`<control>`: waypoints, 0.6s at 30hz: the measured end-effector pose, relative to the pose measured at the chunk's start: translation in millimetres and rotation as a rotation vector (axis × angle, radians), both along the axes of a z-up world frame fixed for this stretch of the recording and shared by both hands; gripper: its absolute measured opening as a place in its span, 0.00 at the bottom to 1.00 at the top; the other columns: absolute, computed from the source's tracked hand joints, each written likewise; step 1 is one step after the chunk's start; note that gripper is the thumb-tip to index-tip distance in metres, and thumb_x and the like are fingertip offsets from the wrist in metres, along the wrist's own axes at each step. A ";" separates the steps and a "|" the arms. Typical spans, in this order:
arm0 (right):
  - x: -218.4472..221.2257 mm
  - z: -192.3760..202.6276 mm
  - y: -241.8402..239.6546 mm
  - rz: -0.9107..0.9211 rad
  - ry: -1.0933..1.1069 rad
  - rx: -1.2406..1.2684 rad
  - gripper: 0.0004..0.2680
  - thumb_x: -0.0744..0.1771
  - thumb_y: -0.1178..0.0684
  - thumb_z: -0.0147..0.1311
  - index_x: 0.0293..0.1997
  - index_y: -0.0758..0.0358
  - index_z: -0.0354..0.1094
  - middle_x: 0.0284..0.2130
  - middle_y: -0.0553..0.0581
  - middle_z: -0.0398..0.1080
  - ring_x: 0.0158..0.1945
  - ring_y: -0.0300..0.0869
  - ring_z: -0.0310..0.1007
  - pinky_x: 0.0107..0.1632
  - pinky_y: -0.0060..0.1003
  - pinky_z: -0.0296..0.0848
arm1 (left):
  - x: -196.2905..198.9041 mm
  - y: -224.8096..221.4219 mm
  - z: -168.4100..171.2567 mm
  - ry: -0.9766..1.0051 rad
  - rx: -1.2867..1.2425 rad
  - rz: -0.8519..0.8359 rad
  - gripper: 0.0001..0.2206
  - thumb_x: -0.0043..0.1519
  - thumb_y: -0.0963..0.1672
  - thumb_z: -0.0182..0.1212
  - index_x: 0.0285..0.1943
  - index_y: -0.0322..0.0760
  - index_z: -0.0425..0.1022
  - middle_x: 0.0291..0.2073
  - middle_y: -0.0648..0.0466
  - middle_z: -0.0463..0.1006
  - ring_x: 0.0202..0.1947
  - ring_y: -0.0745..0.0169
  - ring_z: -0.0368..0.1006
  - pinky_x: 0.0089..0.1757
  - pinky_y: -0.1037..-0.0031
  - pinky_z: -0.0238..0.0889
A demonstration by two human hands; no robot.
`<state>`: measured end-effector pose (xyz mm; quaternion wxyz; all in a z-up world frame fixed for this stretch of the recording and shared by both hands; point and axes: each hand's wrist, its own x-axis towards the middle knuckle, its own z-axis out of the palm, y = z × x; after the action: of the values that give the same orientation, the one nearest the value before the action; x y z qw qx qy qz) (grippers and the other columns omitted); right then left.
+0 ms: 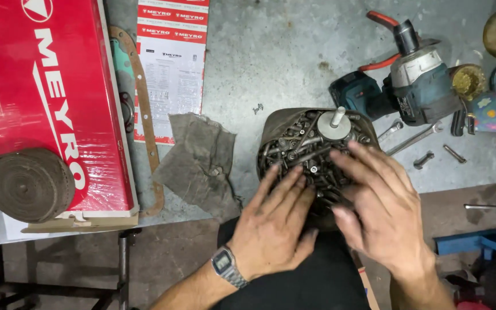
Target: Sorting through a bin of bolts and using a bench grinder to work on a mechanical component
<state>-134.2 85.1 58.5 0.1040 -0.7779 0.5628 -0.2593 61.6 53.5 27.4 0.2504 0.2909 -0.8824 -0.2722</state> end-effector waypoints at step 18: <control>4.7 -36.0 28.6 -0.107 0.032 0.023 0.12 0.70 0.50 0.39 0.34 0.70 0.64 0.42 0.68 0.72 0.52 0.57 0.74 0.57 0.51 0.69 | -33.7 -46.8 -7.1 -0.173 -0.055 0.039 0.27 0.60 0.44 0.51 0.67 0.20 0.63 0.66 0.32 0.65 0.69 0.40 0.60 0.69 0.43 0.35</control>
<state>-129.6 113.6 22.6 0.0899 -0.7495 0.6083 -0.2452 27.8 6.7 20.3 0.1862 0.3233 -0.9021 -0.2169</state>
